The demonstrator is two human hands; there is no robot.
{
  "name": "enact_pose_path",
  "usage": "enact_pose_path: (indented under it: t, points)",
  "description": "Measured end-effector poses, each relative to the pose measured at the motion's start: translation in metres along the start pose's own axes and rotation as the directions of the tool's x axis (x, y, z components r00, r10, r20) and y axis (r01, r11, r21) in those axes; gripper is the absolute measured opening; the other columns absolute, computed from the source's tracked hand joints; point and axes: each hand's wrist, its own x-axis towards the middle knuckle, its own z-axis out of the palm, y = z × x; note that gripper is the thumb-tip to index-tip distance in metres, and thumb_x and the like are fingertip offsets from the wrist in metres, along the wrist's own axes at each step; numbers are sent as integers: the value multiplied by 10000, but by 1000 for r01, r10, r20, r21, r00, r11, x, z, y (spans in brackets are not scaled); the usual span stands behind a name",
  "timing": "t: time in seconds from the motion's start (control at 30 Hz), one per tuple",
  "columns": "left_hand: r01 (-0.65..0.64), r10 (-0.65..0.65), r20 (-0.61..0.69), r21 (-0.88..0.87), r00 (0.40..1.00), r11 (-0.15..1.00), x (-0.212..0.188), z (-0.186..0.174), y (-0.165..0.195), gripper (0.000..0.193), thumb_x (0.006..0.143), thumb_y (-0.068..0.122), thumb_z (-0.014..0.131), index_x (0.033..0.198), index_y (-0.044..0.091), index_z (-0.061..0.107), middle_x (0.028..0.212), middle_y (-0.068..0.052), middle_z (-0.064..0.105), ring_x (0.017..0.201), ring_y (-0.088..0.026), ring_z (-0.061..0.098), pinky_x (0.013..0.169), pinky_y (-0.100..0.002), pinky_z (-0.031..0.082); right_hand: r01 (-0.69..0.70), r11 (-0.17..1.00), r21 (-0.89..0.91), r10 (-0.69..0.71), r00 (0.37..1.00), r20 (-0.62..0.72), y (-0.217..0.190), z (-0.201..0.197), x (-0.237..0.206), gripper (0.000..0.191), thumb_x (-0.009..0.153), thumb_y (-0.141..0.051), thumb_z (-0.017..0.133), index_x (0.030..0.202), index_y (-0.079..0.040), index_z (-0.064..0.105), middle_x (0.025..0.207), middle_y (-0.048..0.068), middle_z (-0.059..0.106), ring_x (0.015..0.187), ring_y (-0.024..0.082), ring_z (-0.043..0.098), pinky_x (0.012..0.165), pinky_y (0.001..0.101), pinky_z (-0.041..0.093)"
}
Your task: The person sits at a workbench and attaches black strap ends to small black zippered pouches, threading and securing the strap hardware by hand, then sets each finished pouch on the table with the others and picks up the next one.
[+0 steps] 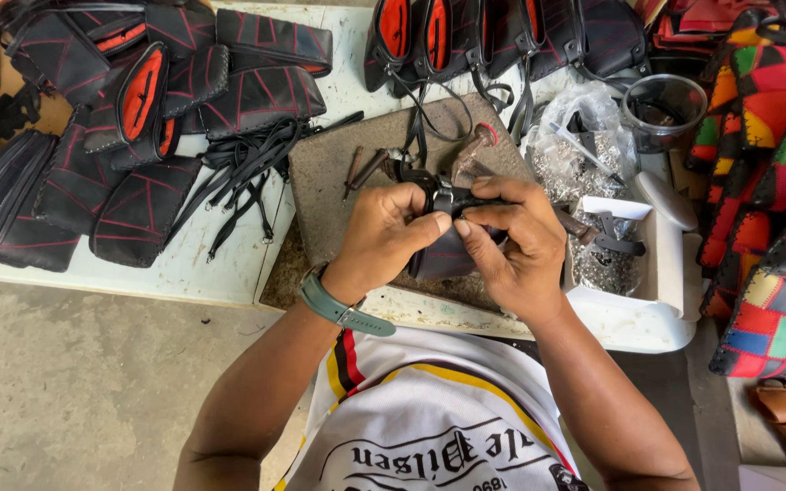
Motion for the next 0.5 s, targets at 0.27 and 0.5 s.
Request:
enact_pose_path:
  t: [0.27, 0.5]
  points:
    - [-38, 39, 36, -45, 999, 998, 0, 5, 11, 179, 994, 116, 717, 868, 4, 657, 756, 59, 573, 690, 1, 467, 555, -216, 386, 88, 985, -150, -81, 995, 54, -6, -14, 0, 187, 822, -72, 873, 967, -72, 754, 1261, 127, 591, 1307, 351, 544, 1176, 515, 466]
    - [-102, 91, 82, 141, 992, 985, -3, 10, 40, 167, 1001, 145, 701, 973, -15, 662, 766, 12, 567, 658, -25, 474, 545, -241, 403, 58, 997, -54, -57, 998, 15, -1, -22, 0, 175, 858, -71, 867, 977, -60, 739, 1267, 107, 595, 1276, 325, 587, 1190, 489, 463]
